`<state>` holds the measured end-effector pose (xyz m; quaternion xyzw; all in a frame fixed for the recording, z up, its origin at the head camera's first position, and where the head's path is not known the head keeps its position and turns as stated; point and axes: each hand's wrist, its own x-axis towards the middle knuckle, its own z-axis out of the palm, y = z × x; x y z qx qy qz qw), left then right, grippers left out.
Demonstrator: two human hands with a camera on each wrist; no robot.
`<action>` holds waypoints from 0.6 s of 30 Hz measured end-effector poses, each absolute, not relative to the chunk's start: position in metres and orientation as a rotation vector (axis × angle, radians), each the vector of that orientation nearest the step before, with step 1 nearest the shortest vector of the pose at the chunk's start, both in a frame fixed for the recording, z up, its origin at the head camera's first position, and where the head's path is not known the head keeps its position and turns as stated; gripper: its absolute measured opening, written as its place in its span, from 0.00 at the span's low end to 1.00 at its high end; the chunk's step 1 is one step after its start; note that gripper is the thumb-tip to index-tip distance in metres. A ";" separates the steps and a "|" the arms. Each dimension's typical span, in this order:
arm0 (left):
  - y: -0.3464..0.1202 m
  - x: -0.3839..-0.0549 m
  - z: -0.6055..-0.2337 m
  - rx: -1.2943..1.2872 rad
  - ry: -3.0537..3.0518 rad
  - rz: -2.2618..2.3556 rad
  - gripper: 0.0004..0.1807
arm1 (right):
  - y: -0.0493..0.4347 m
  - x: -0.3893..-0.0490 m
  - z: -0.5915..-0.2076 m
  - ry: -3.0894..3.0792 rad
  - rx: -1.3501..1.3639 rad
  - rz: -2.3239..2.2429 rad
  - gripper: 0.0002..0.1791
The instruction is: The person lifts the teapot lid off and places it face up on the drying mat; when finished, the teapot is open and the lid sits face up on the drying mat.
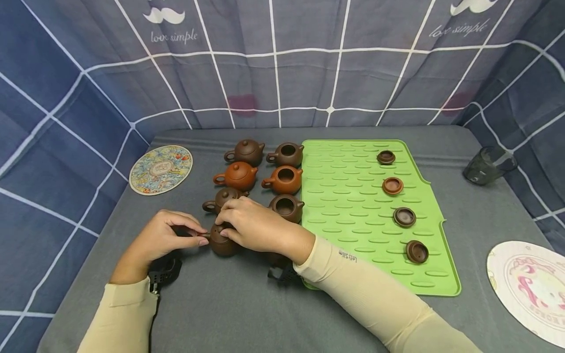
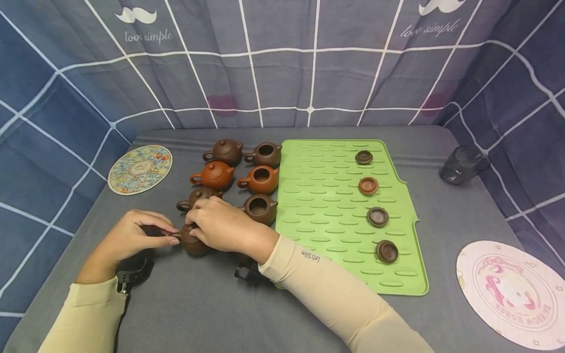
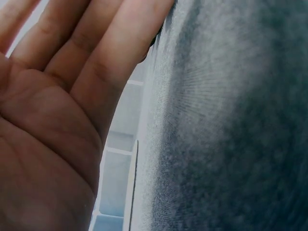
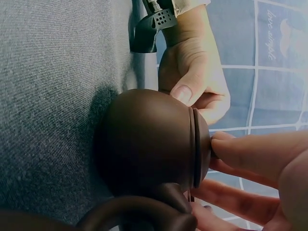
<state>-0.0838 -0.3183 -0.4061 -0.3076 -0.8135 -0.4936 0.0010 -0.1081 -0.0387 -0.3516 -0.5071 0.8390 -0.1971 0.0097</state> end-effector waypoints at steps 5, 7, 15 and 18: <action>-0.318 -0.083 -0.404 -0.960 -2.559 -1.573 0.18 | -0.039 -0.109 -0.351 2.609 -1.614 -0.676 0.10; -0.318 -0.083 -0.404 -0.957 -2.564 -1.574 0.18 | -0.039 -0.109 -0.351 2.604 -1.608 -0.691 0.10; -0.319 -0.085 -0.404 -0.940 -2.604 -1.595 0.16 | -0.039 -0.109 -0.353 2.593 -1.634 -0.714 0.07; -0.319 -0.085 -0.404 -0.938 -2.606 -1.597 0.16 | -0.039 -0.109 -0.353 2.600 -1.643 -0.676 0.07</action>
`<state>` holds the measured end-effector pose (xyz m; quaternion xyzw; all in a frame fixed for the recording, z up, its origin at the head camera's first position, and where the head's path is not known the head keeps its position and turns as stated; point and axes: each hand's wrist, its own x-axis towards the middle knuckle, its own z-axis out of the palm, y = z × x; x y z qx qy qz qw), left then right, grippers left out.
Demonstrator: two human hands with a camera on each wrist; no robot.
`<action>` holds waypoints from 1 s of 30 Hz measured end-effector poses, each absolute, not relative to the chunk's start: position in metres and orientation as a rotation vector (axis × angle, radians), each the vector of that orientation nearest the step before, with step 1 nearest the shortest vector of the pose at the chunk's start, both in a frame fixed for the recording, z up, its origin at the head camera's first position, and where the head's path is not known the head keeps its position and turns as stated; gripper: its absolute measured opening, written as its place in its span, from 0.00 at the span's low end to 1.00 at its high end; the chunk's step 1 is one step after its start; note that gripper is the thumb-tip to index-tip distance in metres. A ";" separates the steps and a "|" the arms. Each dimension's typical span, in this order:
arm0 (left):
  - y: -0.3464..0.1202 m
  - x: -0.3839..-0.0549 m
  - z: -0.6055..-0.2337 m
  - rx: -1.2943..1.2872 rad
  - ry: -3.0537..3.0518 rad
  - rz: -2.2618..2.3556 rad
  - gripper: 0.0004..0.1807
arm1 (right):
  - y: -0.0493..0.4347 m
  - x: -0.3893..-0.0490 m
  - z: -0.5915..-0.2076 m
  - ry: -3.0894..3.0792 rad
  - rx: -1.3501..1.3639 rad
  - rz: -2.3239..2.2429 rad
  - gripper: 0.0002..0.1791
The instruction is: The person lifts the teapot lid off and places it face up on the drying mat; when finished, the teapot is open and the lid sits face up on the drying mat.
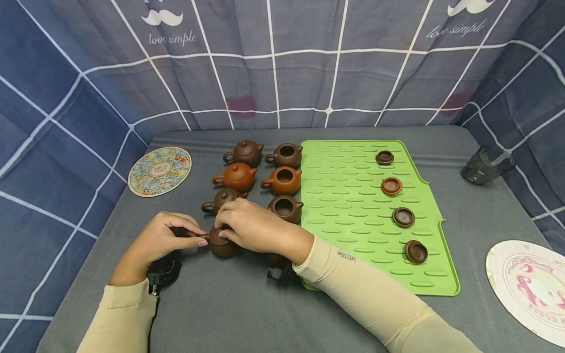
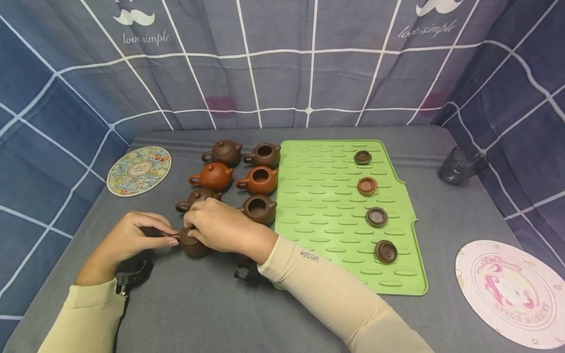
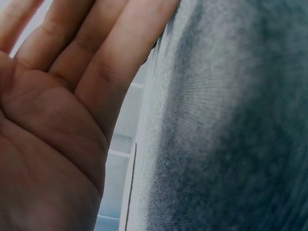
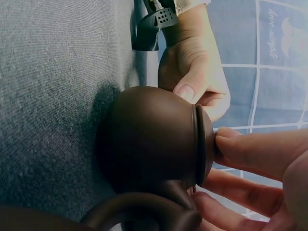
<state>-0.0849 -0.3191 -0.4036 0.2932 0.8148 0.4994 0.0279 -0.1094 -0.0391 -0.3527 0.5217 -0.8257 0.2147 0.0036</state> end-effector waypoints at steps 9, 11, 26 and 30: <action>-0.317 -0.084 -0.403 0.947 2.512 1.569 0.16 | -0.038 -0.110 -0.348 -2.551 1.660 0.753 0.03; -0.318 -0.084 -0.403 0.937 2.512 1.570 0.16 | -0.037 -0.109 -0.346 -2.569 1.645 0.740 0.04; -0.318 -0.084 -0.407 0.920 2.576 1.527 0.18 | -0.005 -0.112 -0.335 -2.445 1.620 1.247 0.08; -0.319 -0.084 -0.407 0.915 2.575 1.532 0.18 | 0.016 -0.116 -0.333 -2.325 1.579 1.611 0.20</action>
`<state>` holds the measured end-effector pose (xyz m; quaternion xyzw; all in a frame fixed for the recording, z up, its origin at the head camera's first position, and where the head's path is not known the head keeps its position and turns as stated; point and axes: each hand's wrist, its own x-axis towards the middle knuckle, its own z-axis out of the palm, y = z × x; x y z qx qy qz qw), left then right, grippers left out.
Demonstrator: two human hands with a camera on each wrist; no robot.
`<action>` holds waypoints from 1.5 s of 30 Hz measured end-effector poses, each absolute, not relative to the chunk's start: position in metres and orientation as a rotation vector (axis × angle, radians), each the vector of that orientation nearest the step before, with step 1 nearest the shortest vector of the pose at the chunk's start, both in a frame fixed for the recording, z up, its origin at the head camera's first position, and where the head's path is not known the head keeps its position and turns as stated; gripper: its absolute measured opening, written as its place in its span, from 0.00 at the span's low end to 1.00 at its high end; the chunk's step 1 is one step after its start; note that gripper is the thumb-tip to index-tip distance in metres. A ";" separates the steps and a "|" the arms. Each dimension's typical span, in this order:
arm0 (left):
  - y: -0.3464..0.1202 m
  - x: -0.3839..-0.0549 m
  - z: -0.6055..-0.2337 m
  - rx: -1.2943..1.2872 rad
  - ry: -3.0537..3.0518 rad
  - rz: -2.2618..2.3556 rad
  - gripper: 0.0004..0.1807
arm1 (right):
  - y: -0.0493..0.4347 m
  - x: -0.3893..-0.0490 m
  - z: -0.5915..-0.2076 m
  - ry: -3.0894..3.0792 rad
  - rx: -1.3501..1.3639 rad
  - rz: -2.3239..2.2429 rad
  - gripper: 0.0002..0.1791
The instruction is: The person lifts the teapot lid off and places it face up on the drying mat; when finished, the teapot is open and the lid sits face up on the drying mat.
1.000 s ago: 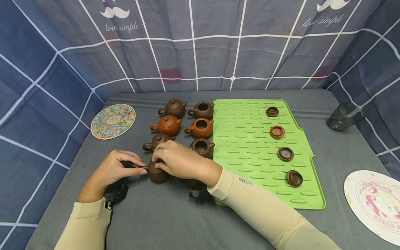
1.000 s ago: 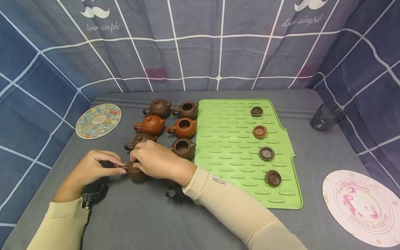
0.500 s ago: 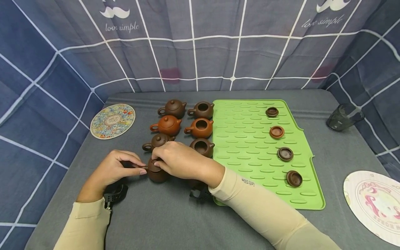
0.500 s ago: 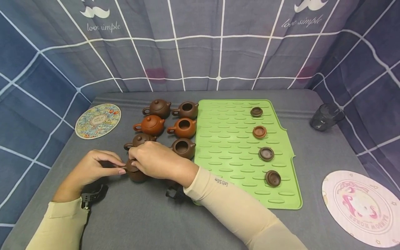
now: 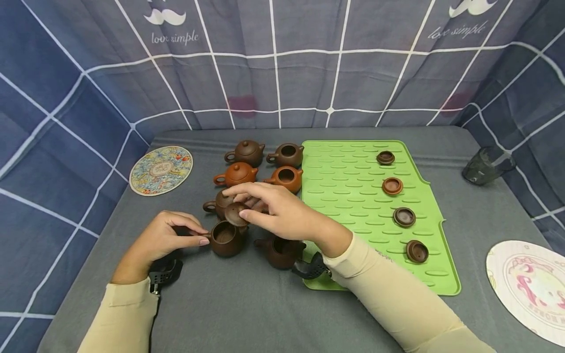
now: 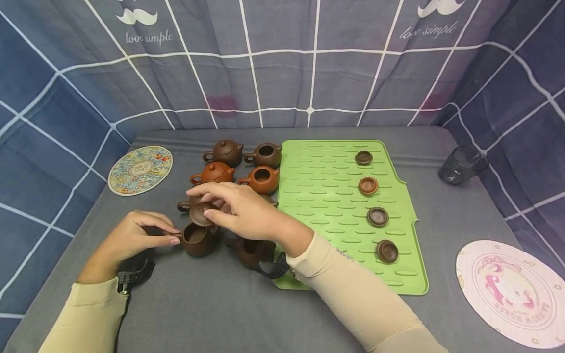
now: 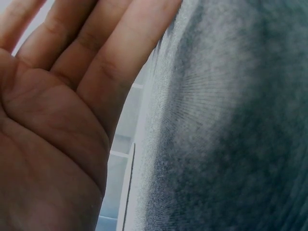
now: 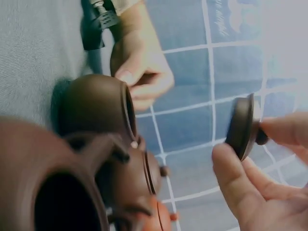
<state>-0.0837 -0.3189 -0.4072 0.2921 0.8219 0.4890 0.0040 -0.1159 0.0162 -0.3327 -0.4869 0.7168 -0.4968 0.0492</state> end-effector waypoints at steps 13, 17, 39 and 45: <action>-0.319 -0.084 -0.405 0.885 2.556 1.545 0.17 | 0.116 -0.114 -0.349 1.662 -0.846 -1.965 0.32; -0.318 -0.084 -0.403 0.877 2.550 1.545 0.17 | 0.142 -0.102 -0.362 1.918 -0.590 -1.885 0.39; -0.316 -0.084 -0.401 0.866 2.556 1.541 0.17 | 0.194 -0.072 -0.389 2.618 -1.046 -1.013 0.24; -0.316 -0.084 -0.402 0.886 2.549 1.547 0.17 | 0.195 -0.073 -0.392 2.610 -1.020 -0.994 0.25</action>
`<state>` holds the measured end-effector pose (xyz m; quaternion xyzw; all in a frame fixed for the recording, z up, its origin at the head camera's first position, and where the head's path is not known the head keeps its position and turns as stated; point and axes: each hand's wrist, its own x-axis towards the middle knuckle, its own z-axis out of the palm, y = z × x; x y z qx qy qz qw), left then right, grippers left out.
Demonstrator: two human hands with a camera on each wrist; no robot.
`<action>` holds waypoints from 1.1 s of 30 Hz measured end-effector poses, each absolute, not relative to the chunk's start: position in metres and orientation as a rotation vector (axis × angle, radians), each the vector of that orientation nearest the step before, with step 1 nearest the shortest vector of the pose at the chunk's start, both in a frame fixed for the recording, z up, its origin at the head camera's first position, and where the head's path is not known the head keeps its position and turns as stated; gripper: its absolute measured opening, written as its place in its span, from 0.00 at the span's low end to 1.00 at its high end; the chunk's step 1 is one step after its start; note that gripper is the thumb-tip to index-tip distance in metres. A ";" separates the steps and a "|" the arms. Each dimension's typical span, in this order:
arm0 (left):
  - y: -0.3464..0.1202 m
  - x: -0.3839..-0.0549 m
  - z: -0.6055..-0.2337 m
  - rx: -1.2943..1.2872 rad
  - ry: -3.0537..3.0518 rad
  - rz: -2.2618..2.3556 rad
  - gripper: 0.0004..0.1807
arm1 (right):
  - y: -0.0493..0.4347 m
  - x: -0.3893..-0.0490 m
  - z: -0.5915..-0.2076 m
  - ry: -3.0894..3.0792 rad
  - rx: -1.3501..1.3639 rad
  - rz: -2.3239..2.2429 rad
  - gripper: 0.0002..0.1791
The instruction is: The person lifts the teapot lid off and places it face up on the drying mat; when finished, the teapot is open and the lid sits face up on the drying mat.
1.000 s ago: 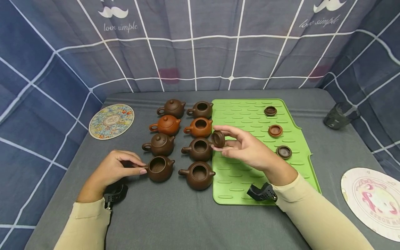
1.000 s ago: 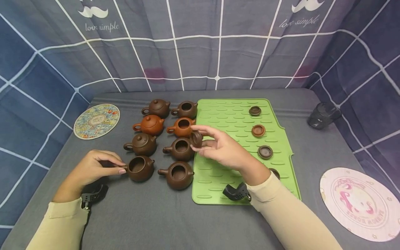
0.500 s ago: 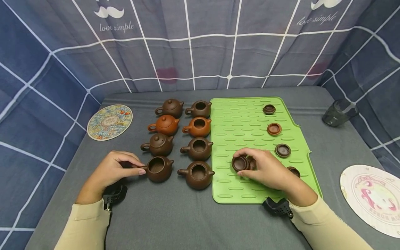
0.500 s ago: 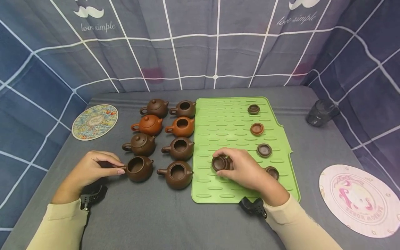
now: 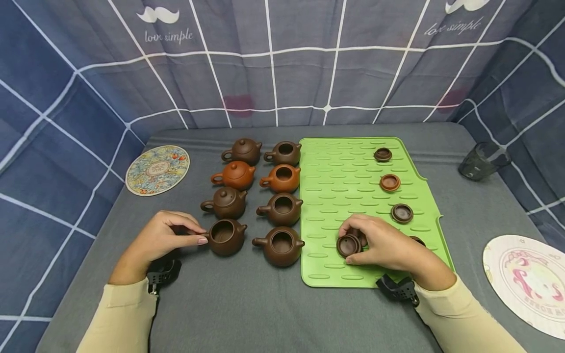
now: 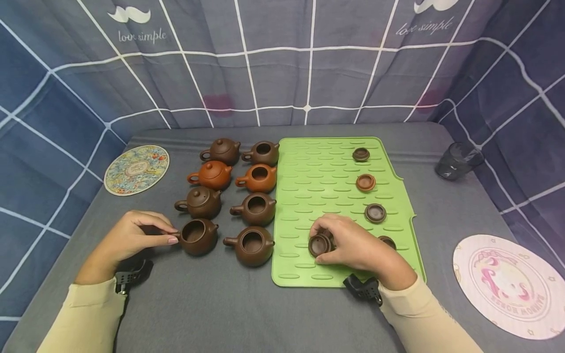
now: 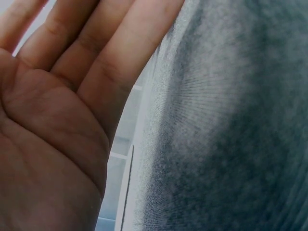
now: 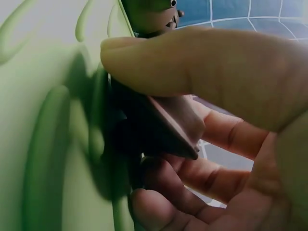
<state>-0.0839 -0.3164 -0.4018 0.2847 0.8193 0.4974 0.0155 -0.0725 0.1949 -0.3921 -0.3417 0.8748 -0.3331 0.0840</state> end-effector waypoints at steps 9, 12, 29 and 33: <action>-0.318 -0.085 -0.404 0.867 2.525 1.557 0.16 | 0.200 -0.072 -0.388 2.607 -1.017 -1.010 0.29; -0.318 -0.085 -0.404 0.854 2.518 1.564 0.16 | 0.201 -0.072 -0.387 2.602 -1.012 -1.055 0.31; -0.317 -0.085 -0.403 0.806 2.668 1.659 0.21 | 0.194 -0.078 -0.383 2.833 -0.981 -1.240 0.11; -0.313 -0.085 -0.401 0.655 2.847 1.673 0.21 | 0.185 -0.084 -0.379 2.845 -0.950 -1.241 0.07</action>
